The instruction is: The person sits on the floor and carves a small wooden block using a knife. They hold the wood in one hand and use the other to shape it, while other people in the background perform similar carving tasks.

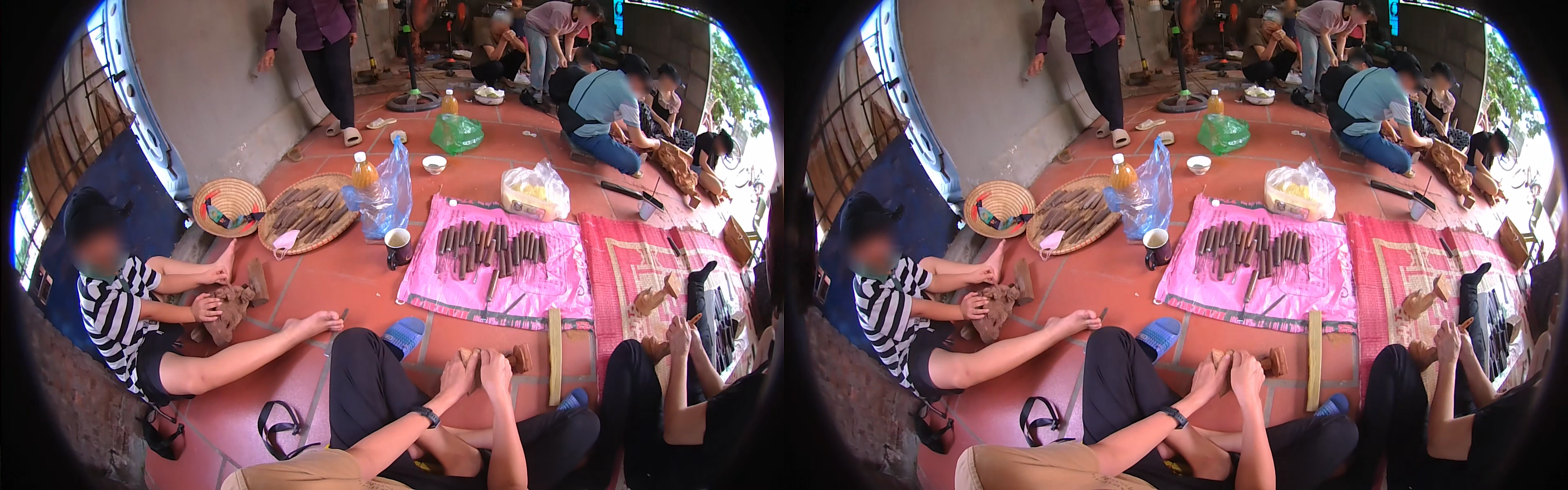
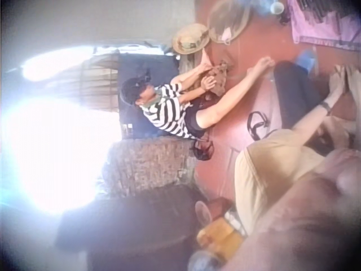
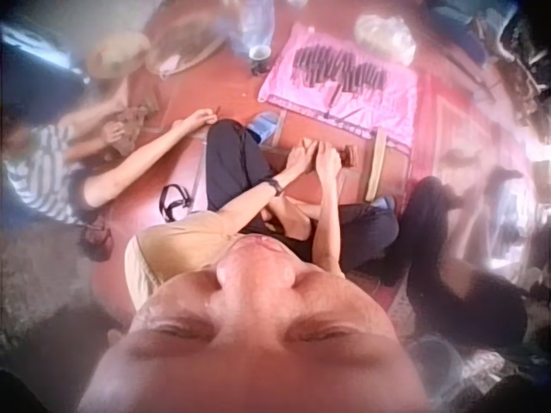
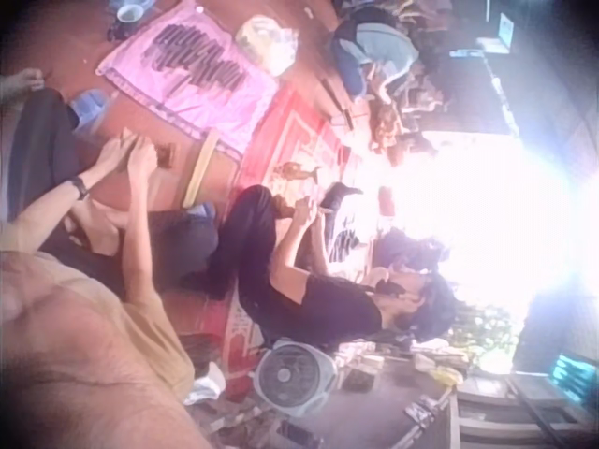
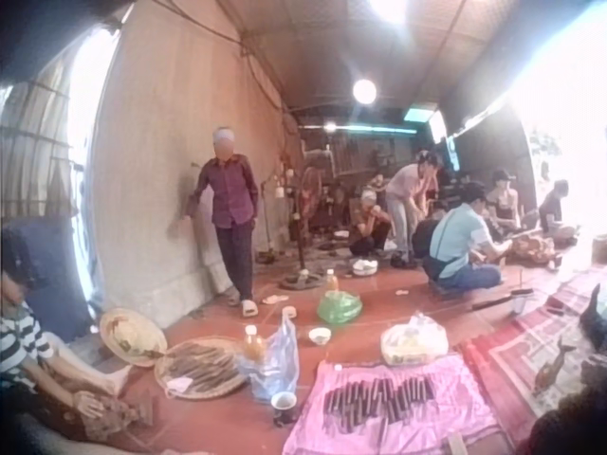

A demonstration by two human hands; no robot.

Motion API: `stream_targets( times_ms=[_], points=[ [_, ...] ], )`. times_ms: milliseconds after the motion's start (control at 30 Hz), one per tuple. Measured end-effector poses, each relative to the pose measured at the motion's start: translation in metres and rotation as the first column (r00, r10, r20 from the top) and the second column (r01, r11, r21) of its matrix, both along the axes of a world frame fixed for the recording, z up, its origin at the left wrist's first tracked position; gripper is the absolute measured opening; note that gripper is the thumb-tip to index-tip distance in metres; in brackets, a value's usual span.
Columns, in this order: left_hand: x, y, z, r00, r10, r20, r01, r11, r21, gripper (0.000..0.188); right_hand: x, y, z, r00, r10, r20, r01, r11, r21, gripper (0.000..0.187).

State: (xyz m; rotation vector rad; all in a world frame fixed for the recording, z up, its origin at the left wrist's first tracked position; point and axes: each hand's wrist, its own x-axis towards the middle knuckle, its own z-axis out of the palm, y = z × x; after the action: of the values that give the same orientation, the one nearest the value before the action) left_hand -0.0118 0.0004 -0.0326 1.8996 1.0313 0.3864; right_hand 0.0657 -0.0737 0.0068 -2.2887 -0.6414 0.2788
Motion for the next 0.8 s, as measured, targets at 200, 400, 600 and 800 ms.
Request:
stream_targets(
  times_ms=[200, 400, 600, 800],
  points=[
    [0.001, 0.001, 0.003, 0.999, -0.036, 0.0, 0.036, 0.998, -0.058, 0.065, 0.0, -0.005, -0.001, 1.0, -0.003, -0.007, 0.003, 1.0, -0.011, 0.034],
    [-0.002, 0.001, 0.006, 0.999, -0.021, -0.026, 0.019, 0.997, -0.078, 0.064, -0.003, -0.001, 0.002, 1.0, 0.007, 0.015, -0.007, 1.0, -0.021, 0.033],
    [0.002, 0.0, 0.007, 0.998, -0.033, -0.049, 0.029, 0.996, -0.081, 0.066, 0.002, -0.004, -0.004, 1.0, -0.017, -0.006, 0.017, 1.0, 0.003, 0.033],
    [-0.003, 0.002, 0.002, 1.0, -0.019, -0.022, 0.018, 0.998, -0.062, 0.067, -0.004, -0.001, 0.004, 1.0, -0.007, -0.009, 0.007, 1.0, -0.022, 0.035]
  ],
)
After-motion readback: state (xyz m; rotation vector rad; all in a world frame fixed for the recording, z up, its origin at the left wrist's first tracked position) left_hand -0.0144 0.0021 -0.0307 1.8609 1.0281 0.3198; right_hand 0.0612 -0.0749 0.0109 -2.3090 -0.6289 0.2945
